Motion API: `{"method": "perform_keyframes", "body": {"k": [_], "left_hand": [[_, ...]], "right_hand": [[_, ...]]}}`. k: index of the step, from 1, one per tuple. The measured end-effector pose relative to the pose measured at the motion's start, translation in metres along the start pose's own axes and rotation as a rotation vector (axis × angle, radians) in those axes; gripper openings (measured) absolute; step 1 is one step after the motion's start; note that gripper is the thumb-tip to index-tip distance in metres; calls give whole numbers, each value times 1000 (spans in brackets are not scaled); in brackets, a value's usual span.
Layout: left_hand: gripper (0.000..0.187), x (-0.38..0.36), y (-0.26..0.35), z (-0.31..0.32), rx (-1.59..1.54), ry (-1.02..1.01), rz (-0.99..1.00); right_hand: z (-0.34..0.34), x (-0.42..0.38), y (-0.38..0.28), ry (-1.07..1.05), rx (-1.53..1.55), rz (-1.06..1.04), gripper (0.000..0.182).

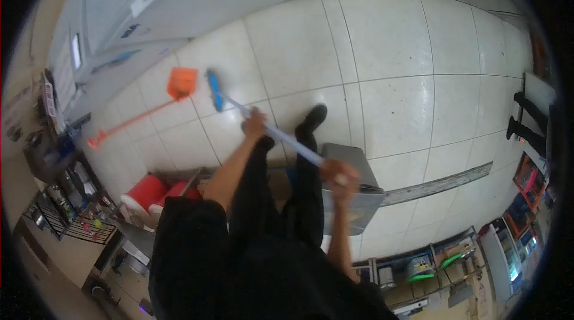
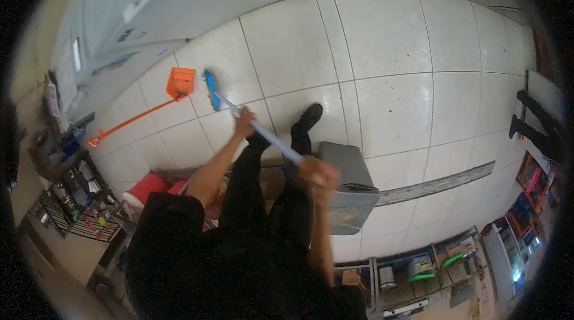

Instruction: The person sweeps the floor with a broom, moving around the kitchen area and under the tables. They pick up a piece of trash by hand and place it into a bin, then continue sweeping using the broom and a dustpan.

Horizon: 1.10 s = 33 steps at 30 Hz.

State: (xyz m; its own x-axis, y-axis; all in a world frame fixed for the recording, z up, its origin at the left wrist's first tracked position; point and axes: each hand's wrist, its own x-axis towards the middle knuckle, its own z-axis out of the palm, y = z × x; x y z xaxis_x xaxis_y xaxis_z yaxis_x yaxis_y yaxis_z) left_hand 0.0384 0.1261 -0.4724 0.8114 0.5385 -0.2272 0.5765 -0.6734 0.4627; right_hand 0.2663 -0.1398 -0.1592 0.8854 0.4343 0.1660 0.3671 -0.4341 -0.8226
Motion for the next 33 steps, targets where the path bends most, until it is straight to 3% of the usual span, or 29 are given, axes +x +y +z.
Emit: {"method": "perform_keyframes", "body": {"k": [2,3,4,5,6,7,8,9,10,11,13,15,16,17,18,20,21,22,23,24,25,27,31,33], "left_hand": [[19,26,52,-52,237,-163,2],[20,26,29,-17,69,-232,83],[19,25,48,19,-234,-306,247],[23,24,114,49,-459,-20,292],[33,44,209,17,-456,-153,164],[31,50,265,62,-503,26,346],[24,63,330,86,-726,87,406],[19,90,390,55,-536,-263,433],[18,106,431,48,-713,-386,385],[19,121,464,1,-701,-509,343],[20,126,496,-5,-726,-490,361],[19,115,506,-49,-701,-397,458],[18,106,506,-78,-650,-385,453],[18,97,492,-86,-636,-384,453],[16,88,475,-94,-660,-343,400],[13,69,418,-98,-627,-293,277],[14,63,374,-101,-571,-285,208],[20,55,326,-117,-450,-198,144],[22,45,273,-116,-274,-93,123],[22,37,208,-99,-486,-87,131],[19,31,169,-110,-370,-44,67],[17,28,95,-112,-66,-181,-42],[15,26,-28,-74,54,-213,-64],[17,41,-45,-50,-15,-289,-62]], "right_hand": [[17,-1,-11,85,-4,38,7],[6,3,-4,94,114,155,5],[-28,14,0,86,252,343,9],[-70,29,-4,91,277,403,15],[-118,52,-20,60,264,326,21],[-154,82,-45,158,483,307,31],[-177,106,-78,266,302,226,32],[-201,118,-101,465,535,363,32],[-204,131,-128,419,570,320,32],[-210,133,-142,421,583,307,32],[-214,132,-164,118,420,71,35],[-223,127,-190,456,333,65,42],[-240,130,-206,586,492,92,45],[-253,129,-211,717,649,119,47],[-262,127,-203,720,658,126,47],[-272,122,-170,324,824,154,47],[-255,111,-140,225,815,147,44],[-216,111,-123,124,806,138,41],[-170,102,-113,254,814,261,39],[-128,98,-91,10,1128,261,37],[-84,74,-57,322,963,422,37],[-6,82,-71,-4,1298,394,33],[98,57,-49,-18,1227,416,36],[116,52,-43,-122,1259,412,36]]}}
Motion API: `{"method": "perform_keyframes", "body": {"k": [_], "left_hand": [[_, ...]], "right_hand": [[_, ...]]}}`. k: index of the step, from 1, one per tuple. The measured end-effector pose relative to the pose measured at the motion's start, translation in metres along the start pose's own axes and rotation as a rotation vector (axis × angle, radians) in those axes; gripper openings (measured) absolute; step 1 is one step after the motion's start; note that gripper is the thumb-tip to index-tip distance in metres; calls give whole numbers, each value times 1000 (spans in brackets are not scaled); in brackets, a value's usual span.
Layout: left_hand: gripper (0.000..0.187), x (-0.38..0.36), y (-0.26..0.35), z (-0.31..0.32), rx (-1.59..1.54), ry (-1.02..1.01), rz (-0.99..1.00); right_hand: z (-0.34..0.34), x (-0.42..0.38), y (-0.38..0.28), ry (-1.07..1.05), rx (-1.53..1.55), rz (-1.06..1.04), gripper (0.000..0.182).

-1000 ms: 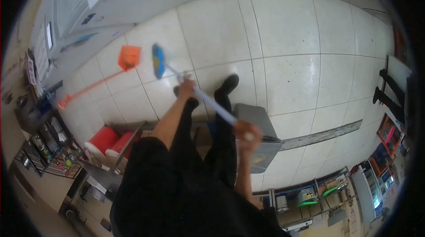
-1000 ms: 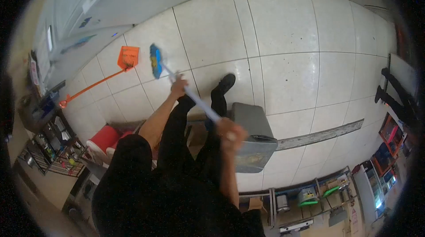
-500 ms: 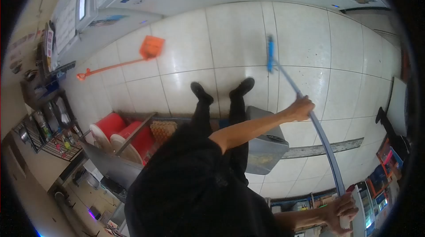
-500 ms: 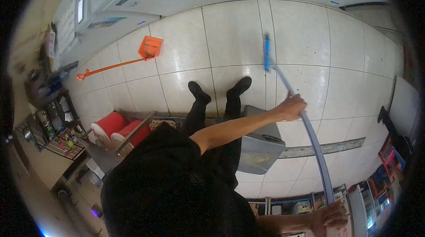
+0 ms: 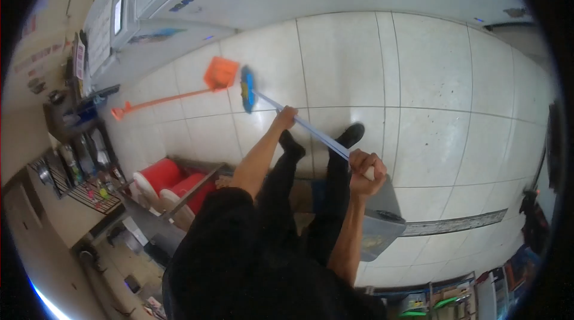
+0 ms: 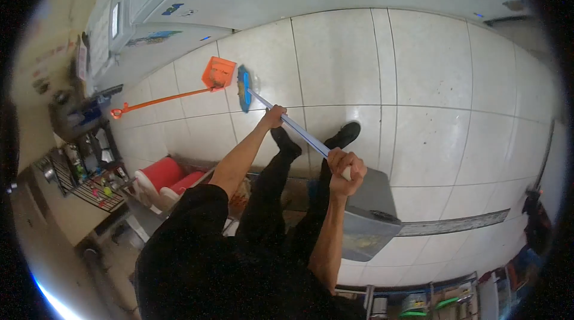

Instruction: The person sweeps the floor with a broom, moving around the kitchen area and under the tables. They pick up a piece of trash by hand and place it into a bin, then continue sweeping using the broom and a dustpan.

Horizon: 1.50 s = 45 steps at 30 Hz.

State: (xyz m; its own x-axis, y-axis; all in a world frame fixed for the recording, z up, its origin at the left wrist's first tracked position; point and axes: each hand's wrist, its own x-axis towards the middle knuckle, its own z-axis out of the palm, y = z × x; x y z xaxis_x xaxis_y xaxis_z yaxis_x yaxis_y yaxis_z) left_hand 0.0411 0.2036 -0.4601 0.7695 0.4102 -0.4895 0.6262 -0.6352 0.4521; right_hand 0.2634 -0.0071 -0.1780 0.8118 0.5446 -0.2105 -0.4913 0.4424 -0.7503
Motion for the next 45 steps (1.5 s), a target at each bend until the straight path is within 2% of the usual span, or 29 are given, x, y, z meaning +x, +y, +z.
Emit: {"method": "perform_keyframes", "body": {"k": [2,3,4,5,7,10,12,13,16,17,18,19,21,22,23,25,26,27,28,29,30,31,33,36,38,40,43,44,45], "left_hand": [[18,18,21,34,-7,-86,168],[18,25,54,75,-281,183,291],[17,23,139,53,-369,109,352],[14,24,203,74,-596,283,358],[13,24,336,32,-587,23,365],[11,17,432,-18,-807,-175,418],[12,-9,456,-71,-741,-225,454],[12,-19,460,-94,-683,-272,473],[17,-37,425,-90,-636,-89,495],[16,-41,394,-71,-607,12,479],[16,-42,358,-81,-427,-97,359],[15,-47,306,-67,-454,-15,321],[17,-40,198,-42,-327,139,372],[20,-41,162,-40,-269,124,177],[24,-37,134,-33,-206,143,209],[29,-12,131,11,-398,34,59],[33,-4,160,35,-321,111,308],[39,5,188,58,-233,209,548],[49,21,239,94,-548,56,490],[50,34,299,128,-727,-17,644],[47,38,376,158,-592,152,721],[35,50,455,154,-545,-89,660],[26,67,562,116,-671,-106,821],[21,81,637,87,-765,-197,955],[18,69,666,16,-635,-236,850],[19,67,651,-42,-582,-254,789],[30,83,570,-101,-540,-48,659],[34,93,524,-108,-512,138,628],[38,111,472,-119,-421,158,556]], "right_hand": [[-20,-16,-42,299,-250,8,34],[-41,-30,-70,475,-407,23,33],[-40,-39,-119,457,-586,-196,31],[-38,-48,-167,468,-770,-418,30],[29,-53,-258,391,-377,-289,28],[90,-66,-310,267,-588,-371,29],[89,-80,-344,-77,-721,-364,32],[87,-86,-356,-189,-766,-361,33],[68,-111,-373,400,-276,-568,44],[65,-103,-359,348,-316,-450,42],[28,-113,-335,670,-329,-498,42],[-1,-110,-302,100,-368,-305,43],[-19,-112,-194,389,-110,-270,41],[-29,-116,-162,386,-265,-160,35],[-38,-121,-130,368,-425,-53,31],[-47,-102,-133,312,-271,-114,30],[-47,-97,-141,257,-116,-162,29],[-57,-104,-167,445,-376,-226,31],[-71,-114,-208,623,-638,-285,34],[-90,-119,-261,445,-1042,-407,26],[-86,-115,-303,490,-914,-467,36],[-76,-112,-336,531,-679,-463,37],[-50,-98,-373,578,-436,-460,39],[-5,-69,-398,305,-907,-507,40],[-5,-67,-438,275,-825,-725,43],[7,-60,-478,649,-481,-745,48],[-27,-23,-495,223,-122,-397,42],[-20,6,-463,673,-294,-486,38],[9,49,-425,845,-25,-492,36]]}}
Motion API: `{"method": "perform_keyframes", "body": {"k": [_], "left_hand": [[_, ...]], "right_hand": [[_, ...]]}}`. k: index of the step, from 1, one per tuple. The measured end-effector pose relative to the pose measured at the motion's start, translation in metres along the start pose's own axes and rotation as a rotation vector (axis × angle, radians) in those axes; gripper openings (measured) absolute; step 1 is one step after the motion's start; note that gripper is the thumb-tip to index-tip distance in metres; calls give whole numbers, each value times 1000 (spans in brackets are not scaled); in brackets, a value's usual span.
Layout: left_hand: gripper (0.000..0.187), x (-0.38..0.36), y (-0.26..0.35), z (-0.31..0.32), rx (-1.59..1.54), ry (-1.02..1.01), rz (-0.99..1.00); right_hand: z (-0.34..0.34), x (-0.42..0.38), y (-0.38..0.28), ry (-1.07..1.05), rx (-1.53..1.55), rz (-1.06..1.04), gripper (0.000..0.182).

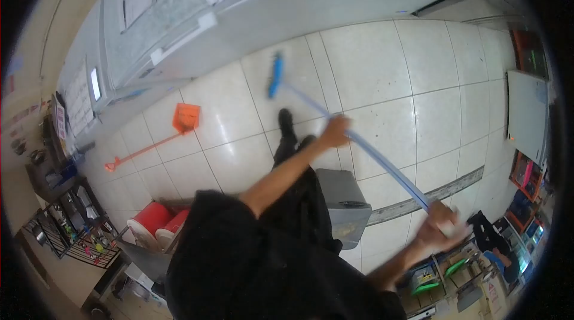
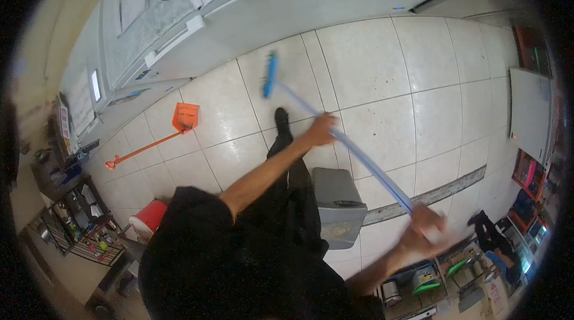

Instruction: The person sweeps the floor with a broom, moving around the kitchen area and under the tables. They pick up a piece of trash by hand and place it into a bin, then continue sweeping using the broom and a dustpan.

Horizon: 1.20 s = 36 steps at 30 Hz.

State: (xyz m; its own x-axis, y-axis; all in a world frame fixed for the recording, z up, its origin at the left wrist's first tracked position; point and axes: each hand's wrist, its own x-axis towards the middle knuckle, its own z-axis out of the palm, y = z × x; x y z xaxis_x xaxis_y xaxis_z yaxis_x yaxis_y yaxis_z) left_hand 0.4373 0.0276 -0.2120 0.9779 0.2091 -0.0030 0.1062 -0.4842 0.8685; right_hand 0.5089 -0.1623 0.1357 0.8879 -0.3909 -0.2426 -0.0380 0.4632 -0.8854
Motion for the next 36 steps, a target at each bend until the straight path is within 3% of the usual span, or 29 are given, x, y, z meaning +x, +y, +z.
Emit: {"method": "perform_keyframes", "body": {"k": [1,2,3,4,5,7,9,11,12,13,14,15,16,17,18,19,21,24,25,27,28,29,30,31,32,33,34,35,36], "left_hand": [[42,-11,-39,-34,77,10,-219],[38,-22,-83,-71,234,6,-341],[26,-50,-170,-86,262,190,26],[20,-73,-246,-108,302,282,0],[17,-86,-283,-137,262,293,-189],[13,-85,-330,-182,594,191,-216],[11,-40,-338,-192,605,-140,-671],[10,-6,-358,-143,419,87,-358],[13,18,-361,-102,293,228,-225],[15,50,-349,-53,164,363,-91],[18,90,-309,-18,-12,357,-204],[19,132,-274,12,127,132,-219],[19,174,-245,49,61,163,-61],[18,214,-206,75,14,105,-23],[17,241,-189,132,11,233,-13],[16,279,-142,120,-66,19,-26],[14,336,-71,92,-221,-135,-53],[13,367,5,76,-276,-161,-91],[13,367,26,71,-272,-193,-80],[13,355,56,63,-205,-54,-68],[6,344,56,62,-183,-48,-130],[12,332,47,59,-156,-32,-189],[11,316,19,66,-151,140,-167],[14,306,-10,50,-87,-63,-333],[13,283,-57,56,84,113,-353],[10,270,-100,51,82,186,-347],[8,244,-168,69,196,244,-300],[11,248,-187,67,328,288,-264],[11,268,-190,90,331,299,-277]], "right_hand": [[-21,20,52,-630,-57,44,37],[-6,8,110,-568,-625,-392,28],[11,-1,158,-585,-314,62,15],[33,-14,212,-617,-176,270,12],[63,-19,254,-881,-230,296,33],[97,-38,330,-859,-83,613,44],[122,-25,363,-967,-88,547,46],[105,20,367,-932,-191,445,45],[96,45,350,-764,-339,299,41],[112,58,319,-237,-480,339,38],[95,95,283,-432,-539,151,36],[99,120,249,-350,-488,142,37],[116,134,211,-259,-348,134,35],[141,141,174,-320,-350,108,35],[147,157,150,-421,-289,31,35],[167,162,132,-436,-340,-37,34],[198,169,106,-537,-502,-136,36],[217,197,55,-545,-390,-197,35],[223,210,30,-129,-346,-248,39],[192,266,-33,-599,-203,82,41],[185,281,-35,-571,-199,69,41],[182,304,-22,-625,-254,110,42],[177,328,-2,-687,-308,154,44],[161,343,36,-670,-318,209,44],[114,353,89,-435,-622,197,36],[111,371,135,-903,-500,297,38],[90,373,188,-899,-595,276,35],[99,381,209,-917,-597,280,35],[109,391,228,-958,-307,380,31]]}}
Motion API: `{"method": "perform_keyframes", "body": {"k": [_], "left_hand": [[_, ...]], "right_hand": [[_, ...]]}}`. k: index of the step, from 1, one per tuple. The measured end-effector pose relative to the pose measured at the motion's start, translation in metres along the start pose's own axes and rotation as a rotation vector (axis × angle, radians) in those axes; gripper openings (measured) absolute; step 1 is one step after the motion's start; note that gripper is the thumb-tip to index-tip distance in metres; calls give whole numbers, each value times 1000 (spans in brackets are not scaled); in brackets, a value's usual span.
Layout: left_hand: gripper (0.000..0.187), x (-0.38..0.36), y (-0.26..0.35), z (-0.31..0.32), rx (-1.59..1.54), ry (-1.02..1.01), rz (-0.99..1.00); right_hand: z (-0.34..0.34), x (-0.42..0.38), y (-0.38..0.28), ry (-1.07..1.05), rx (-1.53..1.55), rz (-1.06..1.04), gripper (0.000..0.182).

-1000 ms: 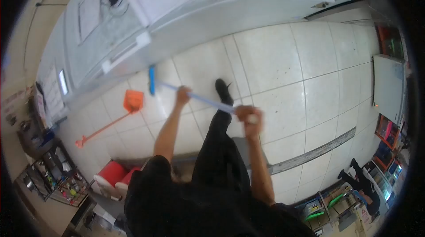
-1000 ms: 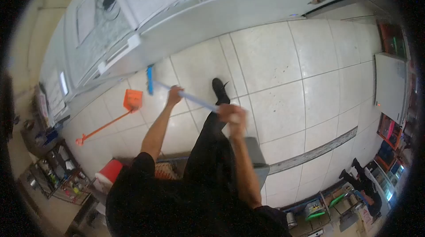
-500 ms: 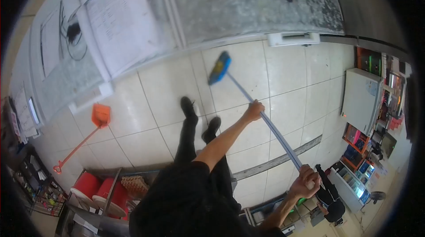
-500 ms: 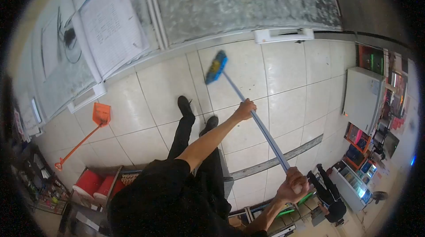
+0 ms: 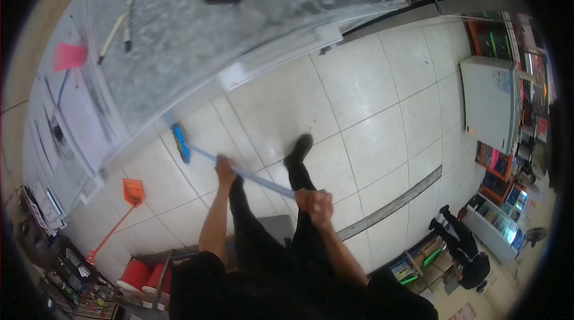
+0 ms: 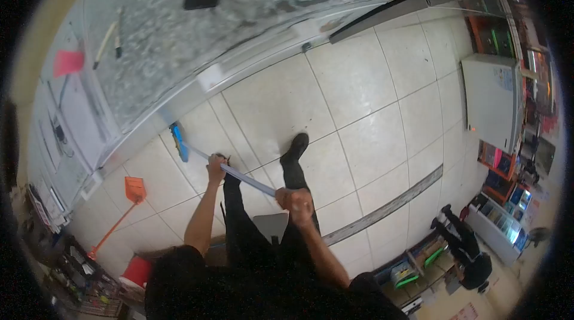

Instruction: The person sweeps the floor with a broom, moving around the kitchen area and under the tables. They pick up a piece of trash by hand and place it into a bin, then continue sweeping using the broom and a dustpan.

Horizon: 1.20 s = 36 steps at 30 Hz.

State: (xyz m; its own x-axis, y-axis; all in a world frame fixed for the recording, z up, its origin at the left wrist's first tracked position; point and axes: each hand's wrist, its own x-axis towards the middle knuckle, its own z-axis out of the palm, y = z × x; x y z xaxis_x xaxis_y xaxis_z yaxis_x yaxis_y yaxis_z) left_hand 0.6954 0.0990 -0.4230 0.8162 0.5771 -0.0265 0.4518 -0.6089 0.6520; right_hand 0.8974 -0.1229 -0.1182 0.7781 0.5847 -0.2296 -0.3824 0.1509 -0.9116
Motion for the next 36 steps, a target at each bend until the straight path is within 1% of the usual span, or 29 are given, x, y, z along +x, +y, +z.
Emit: {"method": "perform_keyframes", "body": {"k": [1,2,3,4,5,6,7,8,9,10,12,13,15,16,17,21,22,23,24,25,26,27,28,29,30,32,33,35,36], "left_hand": [[17,18,7,30,15,-104,-12],[22,26,15,58,28,-225,-35],[25,29,38,119,-142,-162,87],[23,66,132,132,-328,-206,91],[19,66,171,199,-248,-262,152],[6,81,237,246,-357,-98,139],[7,96,301,275,-396,-301,194],[19,106,360,321,-439,-142,235],[17,128,418,319,-425,-125,305],[13,145,462,324,-416,-331,321],[10,162,522,318,-538,-423,300],[10,165,533,304,-570,-474,307],[12,155,556,235,-568,-445,269],[13,153,557,192,-505,-512,237],[14,146,549,159,-454,-585,203],[15,86,412,105,-282,-441,-152],[16,61,343,105,-172,-322,-99],[13,41,279,79,-274,-152,-127],[12,26,211,51,-85,-201,-154],[11,6,145,19,-58,-75,-231],[7,-11,78,-12,-27,-134,-363],[10,-32,4,-37,24,-95,-252],[11,-55,-63,-64,158,106,-174],[13,-55,-111,-109,263,-66,-303],[13,-72,-165,-129,248,173,-246],[19,-89,-273,-172,464,195,-135],[20,-87,-304,-194,483,-35,-239],[17,-89,-349,-186,630,-13,-103],[13,-87,-362,-160,462,19,-198]], "right_hand": [[-17,17,5,-84,280,-51,27],[-84,-10,8,123,-81,-148,21],[-151,-38,12,360,-452,-166,17],[-178,-29,-40,446,-318,-101,19],[-203,-18,-95,538,-176,-48,21],[-232,-12,-147,372,-1072,-253,28],[-231,-6,-192,606,-618,-190,27],[-230,-1,-236,854,-123,-254,32],[-242,-3,-265,505,-70,-319,33],[-234,-1,-287,512,-149,-316,33],[-230,-4,-323,374,-419,-280,33],[-222,-7,-332,387,-490,-423,31],[-287,-50,-348,754,-738,-672,36],[-247,-30,-382,248,-200,-486,41],[-270,-39,-407,66,-70,-344,51],[-248,-7,-310,210,29,-231,36],[-225,2,-260,364,-379,-265,40],[-205,15,-204,178,20,-202,38],[-173,13,-148,178,-120,-87,40],[-158,11,-74,135,137,125,39],[-108,26,-28,-169,-76,94,39],[-20,37,3,-204,-8,-37,39],[36,46,40,-319,-31,71,44],[85,51,76,-421,173,108,43],[135,45,118,-422,225,122,44],[224,33,198,-400,308,61,45],[259,35,221,-467,423,-70,21],[286,21,252,-292,452,-84,22],[264,8,267,-116,104,-97,22]]}}
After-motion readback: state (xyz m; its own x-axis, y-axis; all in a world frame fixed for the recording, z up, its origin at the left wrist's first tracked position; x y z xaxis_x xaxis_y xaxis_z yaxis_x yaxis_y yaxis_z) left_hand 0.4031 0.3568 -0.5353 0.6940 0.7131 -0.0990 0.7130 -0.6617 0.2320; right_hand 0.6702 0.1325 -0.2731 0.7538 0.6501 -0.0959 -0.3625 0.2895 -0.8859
